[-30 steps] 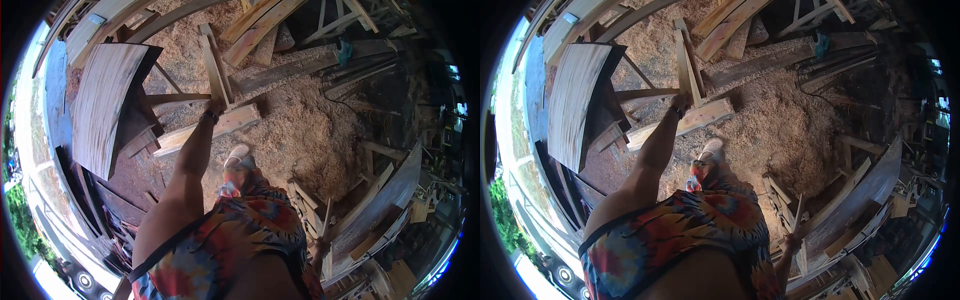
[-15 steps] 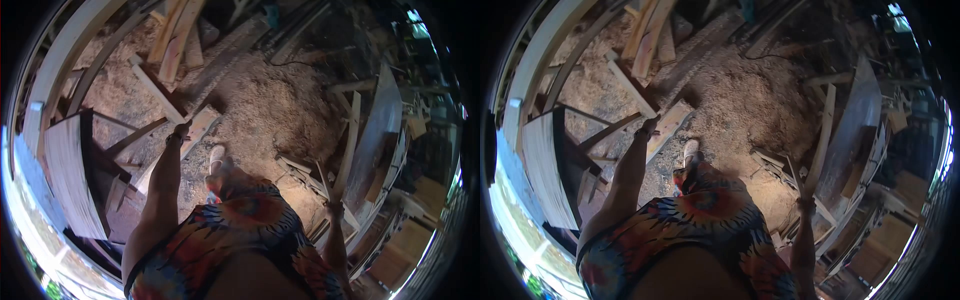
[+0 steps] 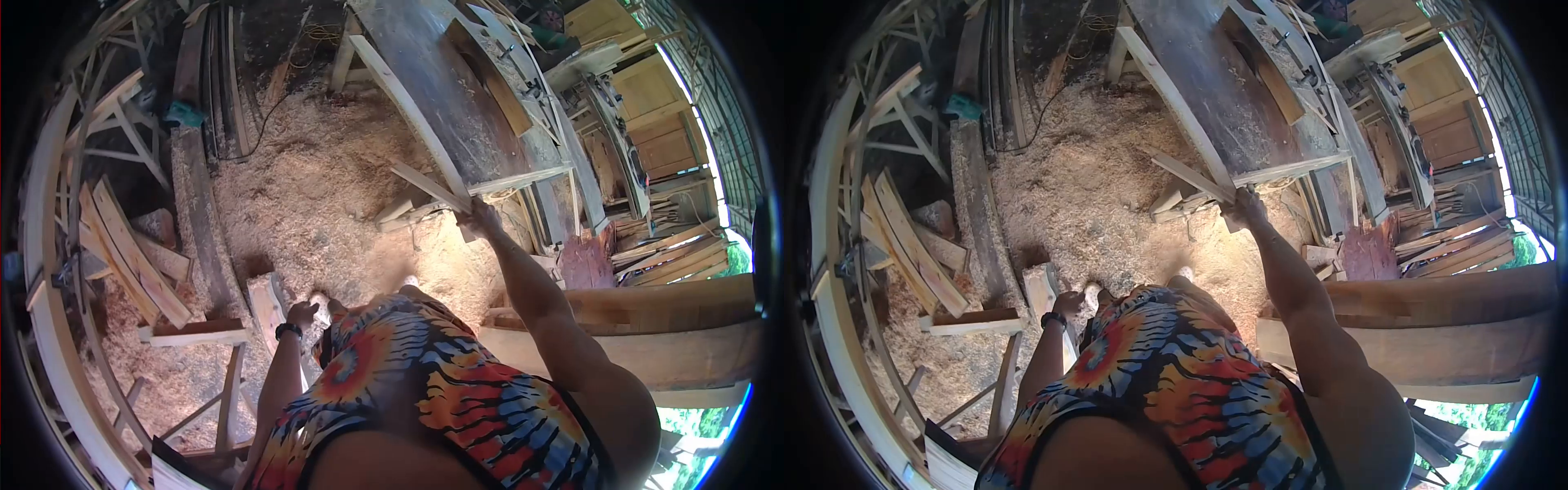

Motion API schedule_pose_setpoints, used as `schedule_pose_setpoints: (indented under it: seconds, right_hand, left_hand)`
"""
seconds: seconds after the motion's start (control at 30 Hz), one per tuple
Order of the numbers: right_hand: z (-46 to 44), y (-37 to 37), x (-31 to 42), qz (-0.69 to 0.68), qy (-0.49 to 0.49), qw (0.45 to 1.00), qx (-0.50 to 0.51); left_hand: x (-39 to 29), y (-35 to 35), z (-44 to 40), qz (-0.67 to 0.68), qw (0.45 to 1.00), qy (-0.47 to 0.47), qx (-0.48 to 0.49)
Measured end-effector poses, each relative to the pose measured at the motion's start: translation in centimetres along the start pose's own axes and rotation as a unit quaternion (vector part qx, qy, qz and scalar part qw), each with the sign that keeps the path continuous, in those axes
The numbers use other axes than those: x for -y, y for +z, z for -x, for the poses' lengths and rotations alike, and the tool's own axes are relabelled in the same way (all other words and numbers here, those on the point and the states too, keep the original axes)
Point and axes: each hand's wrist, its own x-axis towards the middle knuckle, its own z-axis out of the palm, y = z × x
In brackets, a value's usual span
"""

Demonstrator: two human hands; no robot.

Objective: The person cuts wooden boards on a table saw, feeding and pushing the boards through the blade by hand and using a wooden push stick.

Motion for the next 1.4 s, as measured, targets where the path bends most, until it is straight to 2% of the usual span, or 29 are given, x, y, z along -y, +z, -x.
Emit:
schedule_pose_setpoints:
  seconds: [0.1,0.13,0.17,0.27,0.3,0.33,0.37,0.4,0.43,0.47,0.5,0.57,0.6,0.67,0.73,0.8,0.87,0.93,1.0,1.03,1.1,1.13,1.17,1.2,1.23,1.33,1.4]
  right_hand:
    - [0.6,-0.5,-0.4,-0.071,0.003,0.997,-0.019]
    - [0.3,-0.5,-1.1,-0.108,-0.008,0.994,-0.006]
    - [-0.3,-0.4,-1.9,-0.145,-0.019,0.989,0.009]
    - [-1.0,0.0,-3.2,-0.266,-0.045,0.961,0.058]
    - [-2.0,1.5,-4.4,-0.318,-0.053,0.944,0.067]
    - [-2.7,2.6,-5.5,-0.368,-0.062,0.924,0.077]
    - [-1.4,1.0,-4.6,-0.439,0.008,0.889,0.132]
    - [-0.6,0.8,-4.4,-0.54,0.009,0.826,0.161]
    - [-0.2,0.9,-5.3,-0.53,0.037,0.825,0.191]
    - [-0.1,1.1,-6.1,-0.518,0.063,0.824,0.221]
    - [0.1,2.7,-7.2,-0.558,0.067,0.796,0.226]
    - [1.2,5.2,-9.6,-0.617,0.108,0.74,0.244]
    - [2.2,4.5,-11.1,-0.637,0.072,0.711,0.29]
    - [3.6,5.0,-14.6,-0.617,0.05,0.718,0.318]
    - [5.6,5.3,-17.8,-0.611,0.033,0.739,0.284]
    - [8.2,2.9,-20.7,-0.683,-0.017,0.657,0.318]
    - [10.2,-1.5,-21.5,-0.633,-0.088,0.703,0.313]
    - [12.0,-5.3,-22.4,-0.631,-0.094,0.708,0.304]
    - [13.6,-6.5,-24.6,-0.639,-0.046,0.703,0.309]
    - [14.0,-6.8,-25.7,-0.61,-0.063,0.733,0.294]
    - [14.9,-7.5,-27.4,-0.547,-0.065,0.788,0.275]
    - [15.4,-7.5,-28.2,-0.567,-0.063,0.781,0.256]
    - [15.6,-7.5,-29.5,-0.591,-0.057,0.774,0.223]
    - [16.0,-7.6,-30.1,-0.61,-0.05,0.766,0.198]
    - [16.3,-8.6,-30.5,-0.569,-0.018,0.801,0.183]
    - [17.1,-5.6,-33.8,-0.566,0.075,0.813,0.113]
    - [17.5,-3.5,-35.8,-0.558,0.064,0.826,0.044]
  left_hand:
    - [4.0,-3.2,-5.6,0.035,0.987,0.126,-0.093]
    - [-1.4,-5.0,-2.6,0.126,0.989,0.029,-0.074]
    - [-9.7,-7.4,1.9,0.217,0.971,-0.071,-0.071]
    - [-9.6,-8.9,-0.9,0.089,0.986,-0.039,-0.139]
    - [-11.5,-8.5,-0.7,0.156,0.975,-0.06,-0.146]
    - [-11.0,-7.9,-2.4,0.081,0.984,0.034,-0.157]
    - [-9.1,-6.9,-5.2,0.004,0.979,0.124,-0.164]
    - [-14.3,-6.0,-3.1,0.084,0.987,0.039,-0.133]
    - [-20.8,-5.1,-0.3,0.161,0.979,-0.05,-0.113]
    - [-23.0,-3.4,-1.2,0.147,0.982,-0.008,-0.12]
    - [-24.7,-2.1,-1.9,0.131,0.983,0.034,-0.126]
    - [-29.7,1.0,-2.8,0.216,0.971,0.073,-0.075]
    - [-33.0,2.8,-2.9,0.21,0.972,0.076,-0.068]
    - [-40.4,6.1,-2.6,0.218,0.971,0.086,-0.056]
    - [-45.8,9.6,-3.7,0.25,0.964,0.084,-0.039]
    - [-49.5,12.8,-5.6,0.294,0.953,0.068,-0.02]
    - [-53.8,15.8,-5.5,0.258,0.965,0.034,-0.043]
    - [-56.4,18.7,-6.0,0.256,0.964,0.02,-0.074]
    - [-57.8,21.7,-6.4,0.281,0.953,0.027,-0.109]
    - [-59.2,22.7,-5.8,0.335,0.936,0.042,-0.1]
    - [-59.2,25.6,-7.4,0.316,0.932,0.078,-0.16]
    - [-59.5,26.8,-7.9,0.306,0.928,0.098,-0.187]
    - [-60.1,27.9,-8.5,0.278,0.941,0.13,-0.143]
    - [-61.3,28.6,-8.6,0.244,0.95,0.13,-0.147]
    - [-62.9,29.4,-8.1,0.212,0.957,0.128,-0.151]
    - [-64.0,32.6,-10.7,0.148,0.967,0.131,-0.161]
    - [-65.4,34.9,-11.9,0.077,0.975,0.111,-0.175]
